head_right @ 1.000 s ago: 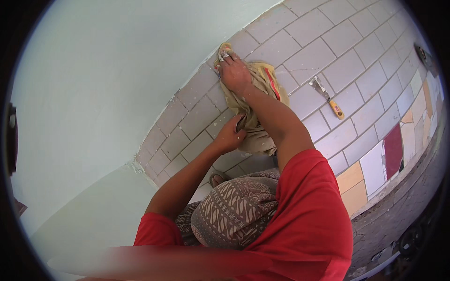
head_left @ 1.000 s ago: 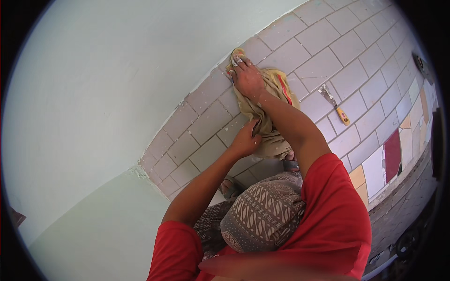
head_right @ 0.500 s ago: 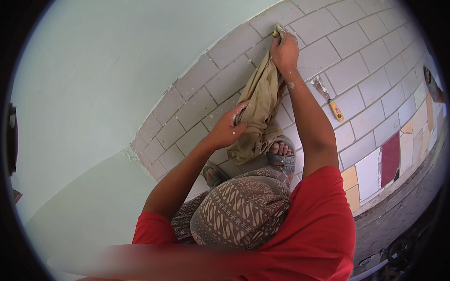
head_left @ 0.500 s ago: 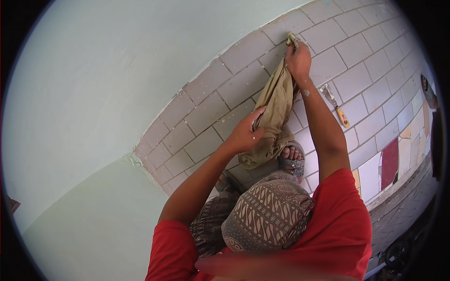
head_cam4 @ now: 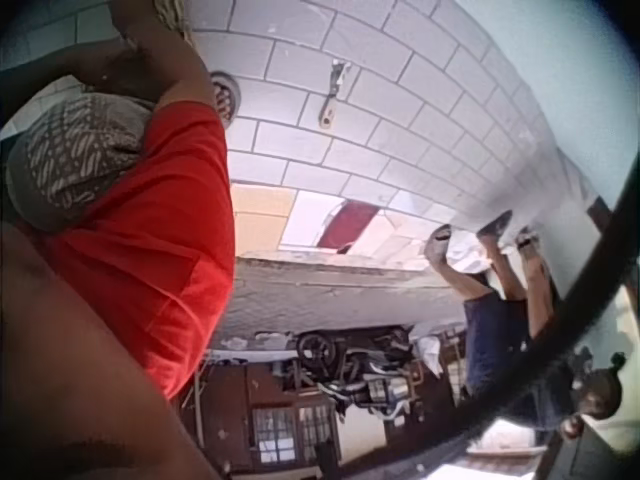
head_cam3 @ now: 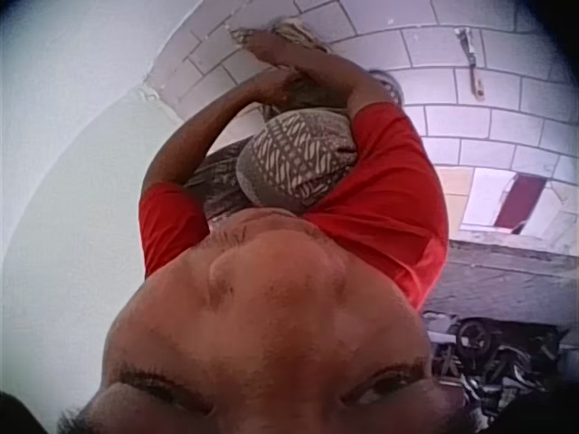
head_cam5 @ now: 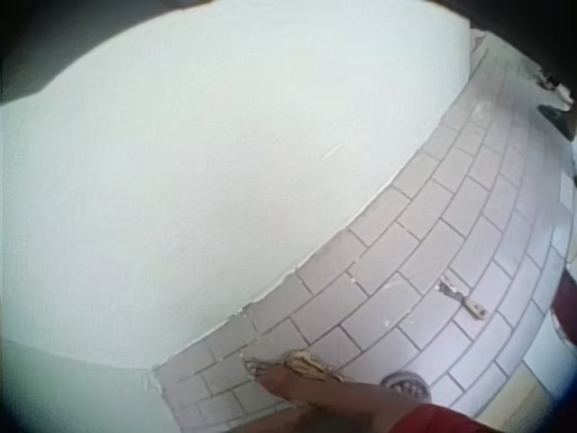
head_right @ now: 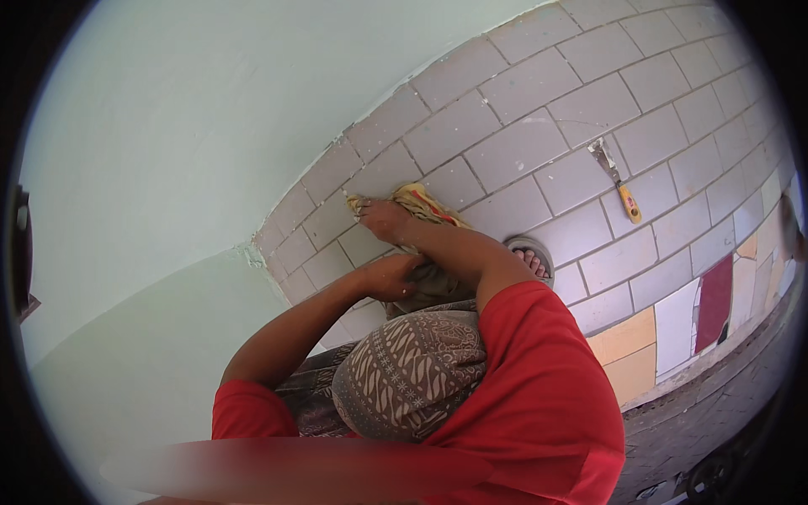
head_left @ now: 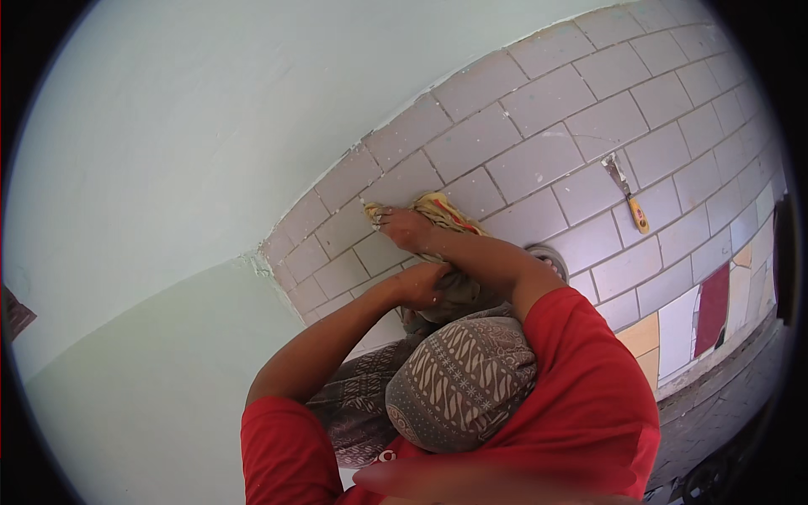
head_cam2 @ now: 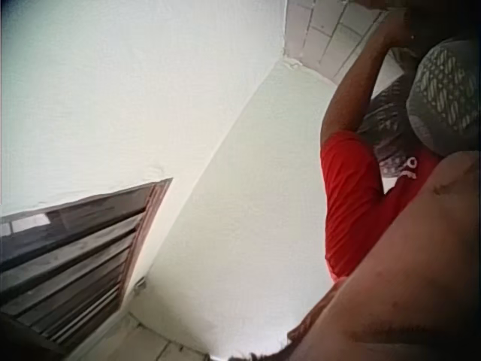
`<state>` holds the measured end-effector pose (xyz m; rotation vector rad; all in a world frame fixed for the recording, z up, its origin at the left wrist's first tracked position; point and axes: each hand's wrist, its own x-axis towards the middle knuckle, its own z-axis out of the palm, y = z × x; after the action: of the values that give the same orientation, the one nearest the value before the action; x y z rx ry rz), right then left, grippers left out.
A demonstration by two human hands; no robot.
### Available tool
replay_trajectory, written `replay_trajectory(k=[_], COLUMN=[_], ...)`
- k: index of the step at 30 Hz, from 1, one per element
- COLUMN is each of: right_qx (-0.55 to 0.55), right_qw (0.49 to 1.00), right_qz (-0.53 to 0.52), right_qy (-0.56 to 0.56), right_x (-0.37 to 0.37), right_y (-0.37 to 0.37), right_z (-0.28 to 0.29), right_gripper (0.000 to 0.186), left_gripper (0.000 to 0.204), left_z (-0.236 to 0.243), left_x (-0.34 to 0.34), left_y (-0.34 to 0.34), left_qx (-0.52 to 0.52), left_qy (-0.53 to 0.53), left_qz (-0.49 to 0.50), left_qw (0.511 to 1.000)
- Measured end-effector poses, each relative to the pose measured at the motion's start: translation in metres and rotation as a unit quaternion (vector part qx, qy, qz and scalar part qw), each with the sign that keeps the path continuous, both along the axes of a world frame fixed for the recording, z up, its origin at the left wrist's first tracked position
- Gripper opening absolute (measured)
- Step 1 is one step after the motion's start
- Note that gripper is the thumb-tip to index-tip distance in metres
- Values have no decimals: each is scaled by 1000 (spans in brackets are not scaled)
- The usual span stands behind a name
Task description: Repairing and cleaning tile grout using a scraper and a rag.
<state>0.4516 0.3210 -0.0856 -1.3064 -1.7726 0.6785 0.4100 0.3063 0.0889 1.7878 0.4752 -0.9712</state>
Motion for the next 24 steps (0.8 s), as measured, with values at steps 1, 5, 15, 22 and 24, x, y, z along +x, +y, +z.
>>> replay_trajectory(k=[1,5,15,22,24], right_qx=[-48,14,-26,1,12], right_qw=[993,942,883,983,964], right_qz=[42,-314,-452,-181,-265], right_qy=[95,119,-120,-43,20], right_x=[-6,84,122,-5,1], right_y=[-4,4,111,93,87], right_z=[6,39,7,31,33], right_gripper=[29,28,20,18,17], left_gripper=[72,71,71,73,72], left_z=[10,21,10,13,24], left_x=[0,1,22,-86,-96], left_y=[3,13,37,36,33], left_qx=[5,23,96,3,14], left_qy=[2,-56,-106,-50,-56], left_qz=[2,29,255,226,164], left_qw=[1000,998,956,973,985])
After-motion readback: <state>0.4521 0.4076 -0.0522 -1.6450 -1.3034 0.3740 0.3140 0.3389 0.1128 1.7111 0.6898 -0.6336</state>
